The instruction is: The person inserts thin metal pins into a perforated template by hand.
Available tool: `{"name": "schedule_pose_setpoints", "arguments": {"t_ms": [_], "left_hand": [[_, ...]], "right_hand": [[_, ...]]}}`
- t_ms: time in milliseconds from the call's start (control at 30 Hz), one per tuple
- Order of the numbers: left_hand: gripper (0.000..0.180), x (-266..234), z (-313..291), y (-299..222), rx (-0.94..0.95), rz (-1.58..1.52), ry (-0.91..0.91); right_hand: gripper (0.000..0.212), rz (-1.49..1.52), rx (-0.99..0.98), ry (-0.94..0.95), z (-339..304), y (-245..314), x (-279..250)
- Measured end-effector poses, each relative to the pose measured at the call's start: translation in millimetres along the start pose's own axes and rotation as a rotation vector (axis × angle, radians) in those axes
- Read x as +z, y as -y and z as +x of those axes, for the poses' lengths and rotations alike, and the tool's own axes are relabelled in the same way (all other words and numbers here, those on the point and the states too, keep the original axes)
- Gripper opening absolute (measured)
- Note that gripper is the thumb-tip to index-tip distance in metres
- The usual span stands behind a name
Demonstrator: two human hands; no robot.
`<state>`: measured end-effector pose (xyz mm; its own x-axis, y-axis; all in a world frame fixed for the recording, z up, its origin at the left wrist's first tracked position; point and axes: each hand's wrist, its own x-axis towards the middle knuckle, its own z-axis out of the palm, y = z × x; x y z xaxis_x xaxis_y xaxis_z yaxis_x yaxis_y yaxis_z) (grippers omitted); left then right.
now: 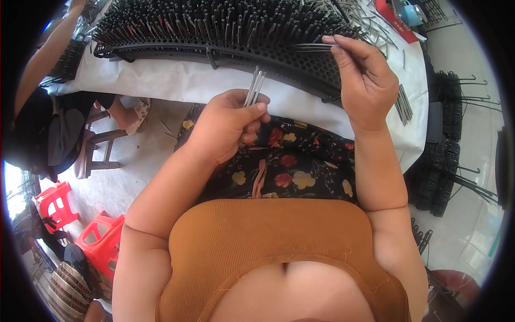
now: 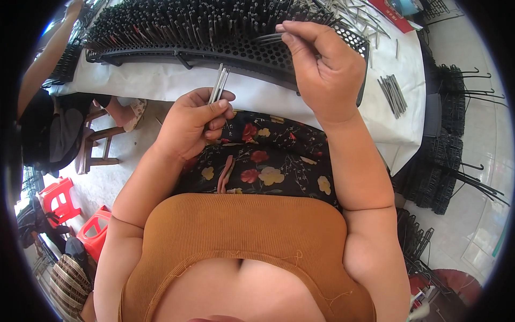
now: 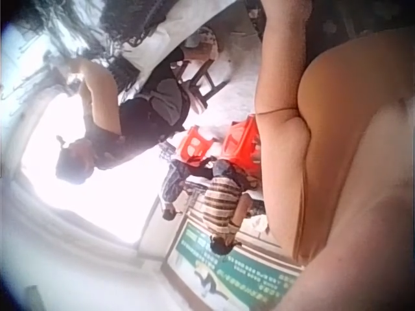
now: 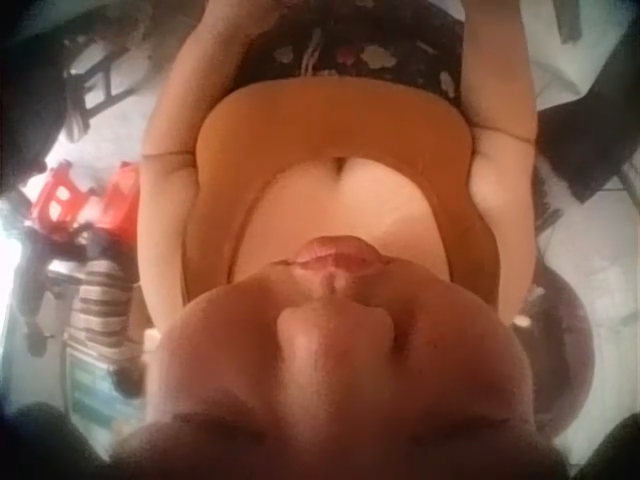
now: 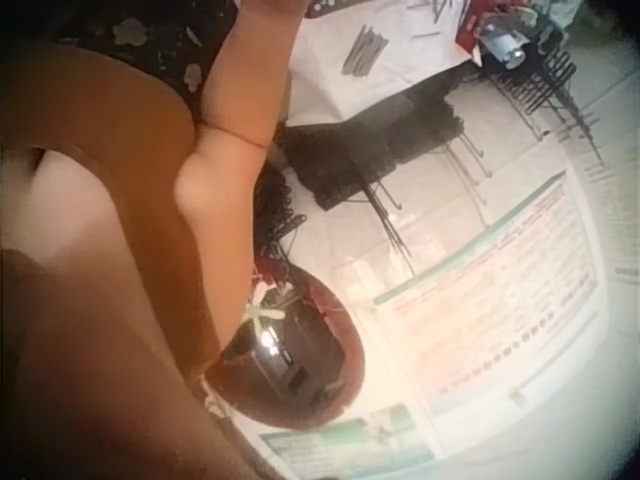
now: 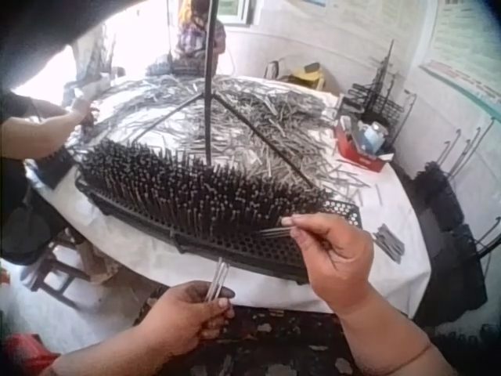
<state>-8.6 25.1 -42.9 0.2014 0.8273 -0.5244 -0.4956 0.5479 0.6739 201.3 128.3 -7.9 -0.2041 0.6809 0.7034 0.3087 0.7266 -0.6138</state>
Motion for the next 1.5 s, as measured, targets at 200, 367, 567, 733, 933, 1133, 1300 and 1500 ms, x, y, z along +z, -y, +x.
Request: {"name": "schedule_pose_setpoints", "arguments": {"t_ms": [200, 367, 567, 733, 933, 1133, 1300, 1500], "left_hand": [[0.017, 2, 1, 3, -0.001, -0.020, 0.018], [0.018, 1, 0, 3, 0.029, 0.003, -0.002], [0.019, 2, 0, 0, 0.105, 0.019, -0.017], [0.020, 2, 1, 1, 0.118, 0.117, -0.034], [0.021, 8, -4, 2, 0.129, 0.166, -0.061], [0.023, 10, -1, 2, 0.118, 0.151, -0.035], [0.025, 13, 1, 4, 0.128, 0.166, 0.036], [0.026, 17, 1, 8, 0.132, 0.207, 0.049]], "right_hand": [[0.011, -0.013, -0.032, 0.014, -2, 2, 2], [0.012, -0.087, -0.023, 0.022, -2, 5, 2], [0.012, -0.112, -0.043, 0.052, 2, 4, 1], [0.015, -0.228, -0.194, 0.224, 20, -2, 14], [0.019, -0.339, -0.046, 0.311, 42, 15, 20], [0.024, -0.299, -0.023, 0.317, 32, 5, 4], [0.027, -0.352, -0.177, 0.334, 15, 5, -2], [0.049, -0.324, -0.062, 0.479, 27, 2, 8]]}}
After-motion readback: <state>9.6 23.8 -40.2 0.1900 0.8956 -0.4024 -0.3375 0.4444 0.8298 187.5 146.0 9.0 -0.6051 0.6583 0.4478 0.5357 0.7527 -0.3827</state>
